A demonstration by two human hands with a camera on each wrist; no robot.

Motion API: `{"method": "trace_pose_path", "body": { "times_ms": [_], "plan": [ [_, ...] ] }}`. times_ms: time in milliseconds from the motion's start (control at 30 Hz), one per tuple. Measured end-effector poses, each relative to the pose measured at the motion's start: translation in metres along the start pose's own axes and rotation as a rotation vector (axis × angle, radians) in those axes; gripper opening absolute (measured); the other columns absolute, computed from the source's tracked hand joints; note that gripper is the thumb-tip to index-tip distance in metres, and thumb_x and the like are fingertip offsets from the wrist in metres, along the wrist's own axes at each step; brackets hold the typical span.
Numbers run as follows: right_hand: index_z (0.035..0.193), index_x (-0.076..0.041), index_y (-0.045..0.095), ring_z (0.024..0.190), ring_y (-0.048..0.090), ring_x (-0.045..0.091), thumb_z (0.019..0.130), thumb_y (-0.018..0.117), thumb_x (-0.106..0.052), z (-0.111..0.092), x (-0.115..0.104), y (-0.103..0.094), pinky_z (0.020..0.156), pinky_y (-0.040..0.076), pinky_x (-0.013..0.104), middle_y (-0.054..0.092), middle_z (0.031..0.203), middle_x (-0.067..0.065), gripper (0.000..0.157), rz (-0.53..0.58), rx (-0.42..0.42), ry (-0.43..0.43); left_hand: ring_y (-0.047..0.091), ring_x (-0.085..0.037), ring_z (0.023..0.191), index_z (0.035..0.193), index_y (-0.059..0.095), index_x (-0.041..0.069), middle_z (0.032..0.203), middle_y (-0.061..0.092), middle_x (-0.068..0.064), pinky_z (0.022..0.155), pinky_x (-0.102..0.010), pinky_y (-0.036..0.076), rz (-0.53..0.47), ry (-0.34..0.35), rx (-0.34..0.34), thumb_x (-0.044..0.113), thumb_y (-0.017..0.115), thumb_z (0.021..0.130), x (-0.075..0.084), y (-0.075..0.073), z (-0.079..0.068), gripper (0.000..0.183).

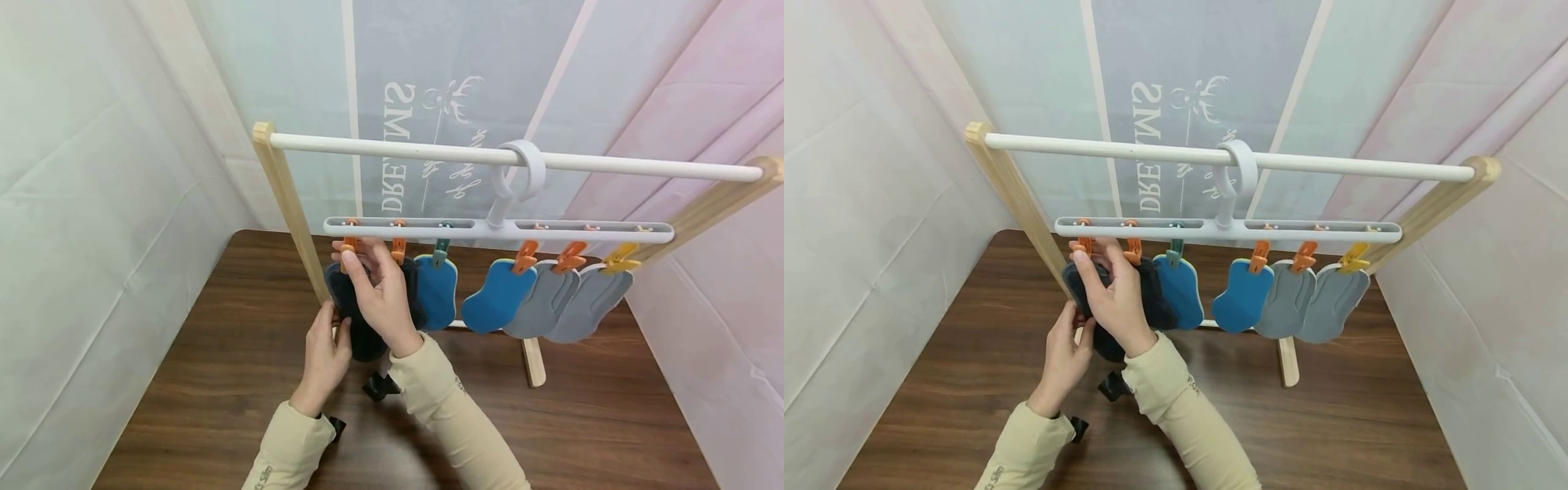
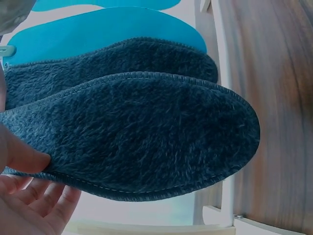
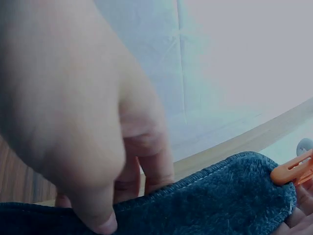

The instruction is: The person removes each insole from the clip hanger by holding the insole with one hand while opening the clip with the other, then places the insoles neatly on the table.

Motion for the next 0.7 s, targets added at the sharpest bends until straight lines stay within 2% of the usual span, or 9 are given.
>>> {"method": "trace_pose_path", "body": {
  "times_ms": [267,433,500,700],
  "plan": [
    [0.127,0.001,0.049,0.105,0.065,0.026,0.101,0.048,-0.011,-0.001,-0.001,0.001,0.091,0.053,0.034,0.064,0.119,0.017,0.029,-0.019,0.03,0.026,0.059,-0.023,0.078,0.095,0.051,-0.001,0.079,0.05,-0.01,0.072,-0.041,0.055,0.047,-0.033,-0.009,-0.012,0.059,0.086,-0.006,-0.001,-0.013,0.016],
    [0.128,0.003,0.047,0.108,0.064,0.028,0.102,0.047,-0.013,0.0,-0.001,0.003,0.095,0.052,0.033,0.062,0.121,0.018,0.031,0.014,0.013,0.048,0.058,-0.021,0.078,0.107,0.055,-0.002,0.083,0.055,-0.013,0.072,-0.04,0.054,0.019,-0.098,-0.026,-0.01,0.058,0.087,-0.015,0.0,-0.027,0.022],
    [0.128,0.003,0.047,0.108,0.064,0.028,0.102,0.047,-0.013,-0.001,-0.001,0.002,0.095,0.051,0.033,0.062,0.122,0.017,0.031,0.017,0.016,0.058,0.057,-0.019,0.08,0.111,0.056,-0.001,0.086,0.058,-0.013,0.073,-0.035,0.053,-0.021,-0.164,-0.038,-0.009,0.058,0.088,-0.02,0.001,-0.033,0.025],
    [0.133,-0.002,0.045,0.113,0.061,0.029,0.102,0.047,-0.012,-0.003,-0.001,0.002,0.097,0.05,0.032,0.06,0.125,0.017,0.033,-0.001,0.005,0.055,0.051,-0.013,0.076,0.115,0.057,0.001,0.09,0.057,-0.01,0.068,-0.02,0.045,-0.202,-0.444,-0.081,-0.006,0.055,0.09,-0.034,0.003,-0.053,0.026]
  ]
}}
Point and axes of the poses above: each hand's wrist, its own z-axis towards the middle knuckle, its own y-axis out of the palm, x = y × z, the point moved 6 cm from there along z, towards the middle knuckle
